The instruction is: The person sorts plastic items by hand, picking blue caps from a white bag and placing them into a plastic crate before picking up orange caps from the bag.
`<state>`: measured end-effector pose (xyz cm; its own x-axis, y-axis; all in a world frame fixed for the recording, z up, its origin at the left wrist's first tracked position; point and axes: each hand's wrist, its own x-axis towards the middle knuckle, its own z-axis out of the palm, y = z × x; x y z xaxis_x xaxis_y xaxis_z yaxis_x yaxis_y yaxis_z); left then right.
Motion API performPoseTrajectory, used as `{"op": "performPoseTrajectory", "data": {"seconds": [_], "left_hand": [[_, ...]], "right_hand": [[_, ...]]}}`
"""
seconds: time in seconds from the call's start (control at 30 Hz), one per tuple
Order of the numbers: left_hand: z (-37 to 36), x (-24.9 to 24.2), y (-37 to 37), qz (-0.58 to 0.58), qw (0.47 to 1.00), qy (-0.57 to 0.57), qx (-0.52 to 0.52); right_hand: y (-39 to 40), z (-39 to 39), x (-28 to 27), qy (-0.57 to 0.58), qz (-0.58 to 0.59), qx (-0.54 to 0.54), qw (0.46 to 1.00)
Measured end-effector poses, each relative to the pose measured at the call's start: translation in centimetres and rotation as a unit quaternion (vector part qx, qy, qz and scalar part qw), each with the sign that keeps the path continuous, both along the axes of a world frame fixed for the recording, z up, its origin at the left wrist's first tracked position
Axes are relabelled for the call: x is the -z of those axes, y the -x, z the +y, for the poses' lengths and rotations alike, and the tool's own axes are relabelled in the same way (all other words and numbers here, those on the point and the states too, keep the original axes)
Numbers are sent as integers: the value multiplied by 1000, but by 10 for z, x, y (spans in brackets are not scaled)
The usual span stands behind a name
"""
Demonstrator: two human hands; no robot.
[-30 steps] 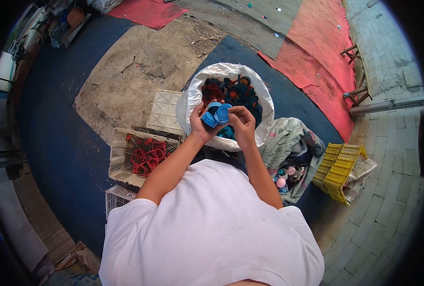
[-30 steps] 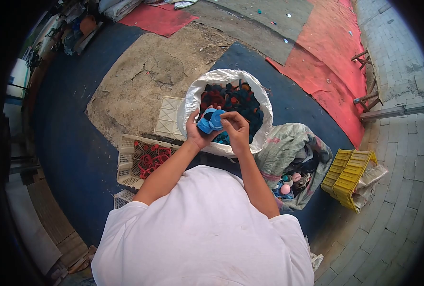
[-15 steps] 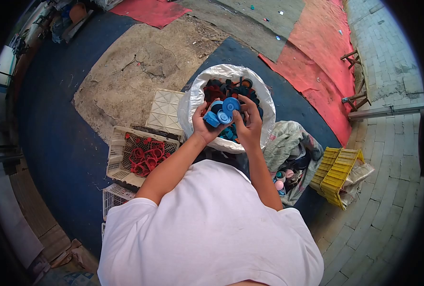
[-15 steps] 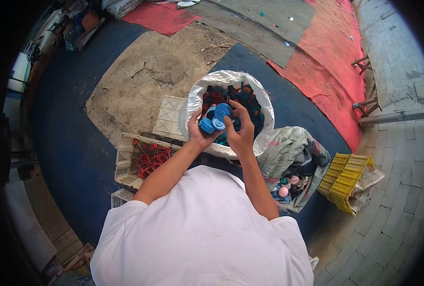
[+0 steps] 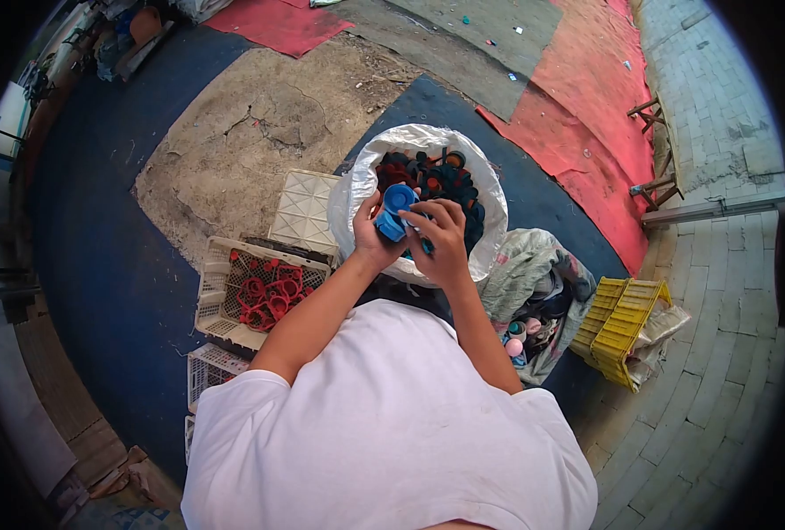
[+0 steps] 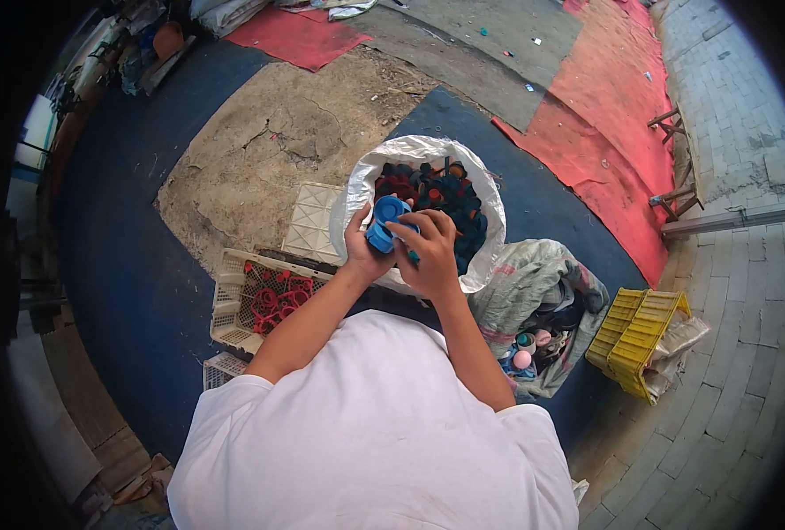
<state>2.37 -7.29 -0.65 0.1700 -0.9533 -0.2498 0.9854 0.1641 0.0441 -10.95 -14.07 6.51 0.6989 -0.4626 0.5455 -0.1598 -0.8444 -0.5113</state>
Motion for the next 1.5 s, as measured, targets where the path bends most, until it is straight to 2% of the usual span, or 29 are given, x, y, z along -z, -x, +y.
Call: {"op": "performPoseTrajectory", "data": {"seconds": [0.1, 0.2, 0.27, 0.33, 0.5, 0.57, 0.73, 0.87, 0.97, 1.07, 1.27, 1.4, 1.43, 1.5], "left_hand": [[2, -6, 0, 7, 1000, -6, -2], [4, -27, 5, 14, 999, -33, -20], [3, -25, 6, 2, 999, -30, -27], [2, -21, 8, -23, 999, -28, -36], [1, -25, 16, -142, 985, -51, -86], [3, -33, 19, -155, 982, -30, -104], [11, -63, 28, -153, 977, 12, -148], [20, -67, 33, -152, 971, 4, -183], [29, -67, 36, -118, 973, -15, -197], [42, -64, 40, -89, 973, -24, -214], [80, -56, 60, -60, 955, -70, -283], [111, -50, 74, -33, 932, -103, -347], [118, -47, 78, -28, 924, -112, -363], [134, -45, 87, -14, 909, -129, -396]], "right_hand": [[7, -5, 7, -77, -18, 8, 997], [1, 0, 25, -253, -146, 87, 953], [-7, 0, 49, -451, -258, 65, 852], [-16, 4, 52, -606, -333, 59, 720], [-31, 8, 51, -559, -320, 8, 765], [-36, 12, 41, -535, -319, -8, 782], [-42, 22, 20, -530, -347, -24, 773], [-44, 30, 9, -536, -346, -40, 769], [-46, 34, 14, -590, -371, -64, 714], [-42, 39, 25, -628, -353, -86, 688], [-36, 68, 39, -667, -265, -100, 689], [-32, 98, 38, -709, -226, -158, 650], [-30, 102, 41, -696, -196, -165, 671], [-26, 118, 46, -707, -170, -176, 664]]}}
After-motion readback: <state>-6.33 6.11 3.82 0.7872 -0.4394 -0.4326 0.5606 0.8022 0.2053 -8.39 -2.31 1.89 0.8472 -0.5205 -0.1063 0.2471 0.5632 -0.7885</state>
